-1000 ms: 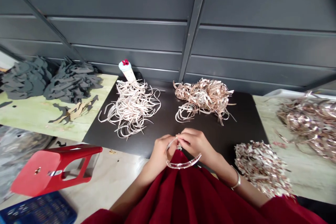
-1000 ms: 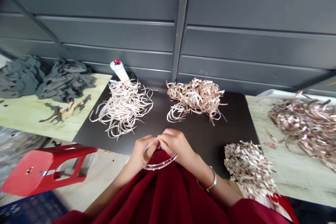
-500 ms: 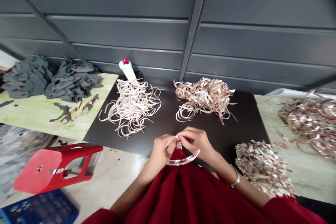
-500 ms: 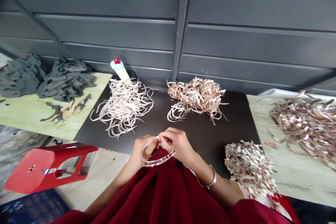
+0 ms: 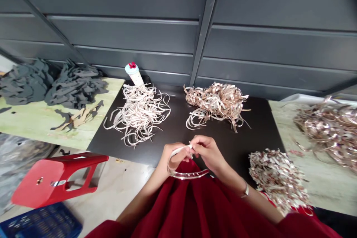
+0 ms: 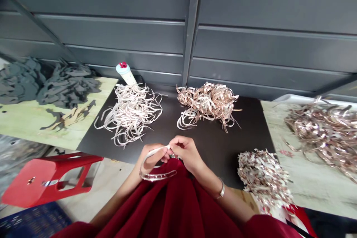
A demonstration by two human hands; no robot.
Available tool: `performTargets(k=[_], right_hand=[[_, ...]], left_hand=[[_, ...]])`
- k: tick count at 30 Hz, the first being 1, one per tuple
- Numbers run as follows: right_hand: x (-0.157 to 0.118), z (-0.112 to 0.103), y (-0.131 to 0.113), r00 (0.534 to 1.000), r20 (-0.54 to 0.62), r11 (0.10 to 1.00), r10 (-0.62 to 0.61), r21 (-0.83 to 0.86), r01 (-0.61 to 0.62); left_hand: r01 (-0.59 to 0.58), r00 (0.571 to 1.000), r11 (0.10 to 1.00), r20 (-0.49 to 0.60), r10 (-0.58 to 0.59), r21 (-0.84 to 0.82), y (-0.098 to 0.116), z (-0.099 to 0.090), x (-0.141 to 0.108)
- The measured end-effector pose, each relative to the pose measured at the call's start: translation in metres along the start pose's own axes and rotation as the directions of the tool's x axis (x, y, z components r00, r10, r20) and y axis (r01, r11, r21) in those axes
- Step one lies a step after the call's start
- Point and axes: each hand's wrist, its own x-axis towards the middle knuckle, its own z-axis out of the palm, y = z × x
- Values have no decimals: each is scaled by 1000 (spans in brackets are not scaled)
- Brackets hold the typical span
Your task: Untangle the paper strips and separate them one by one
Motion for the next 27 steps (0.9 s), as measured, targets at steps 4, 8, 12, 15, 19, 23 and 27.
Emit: performTargets(k=[4,8,12,15,19,23,27], right_hand=[[-3,-5,-1,987,142,994,74,70,-85],[-2,-10,-13,994,106,953,-35,-297,65],[0,-15,-19,988,151,944,11,-327,40],[1,-17,-9,961,252,993,111,-72,-96],[-1,-8,5,966,233,989,113,67,-132],[-3,5,2,984,165,998,68,2,-69],[3,2,3,988,150,992,44,-126,-25]], left_hand=[[-152,987,974,77,141,165,0,-7,1],[-294,955,895,139,262,335,5,-13,0],[-125,981,979,170,97,162,6,-13,2],[131,987,987,103,-120,-98,-3,-8,6],[177,984,977,-10,-180,-122,-7,-4,5],[-15,999,995,-46,19,95,-1,-5,-1],[-29,999,978,-11,32,209,-24,-8,15]])
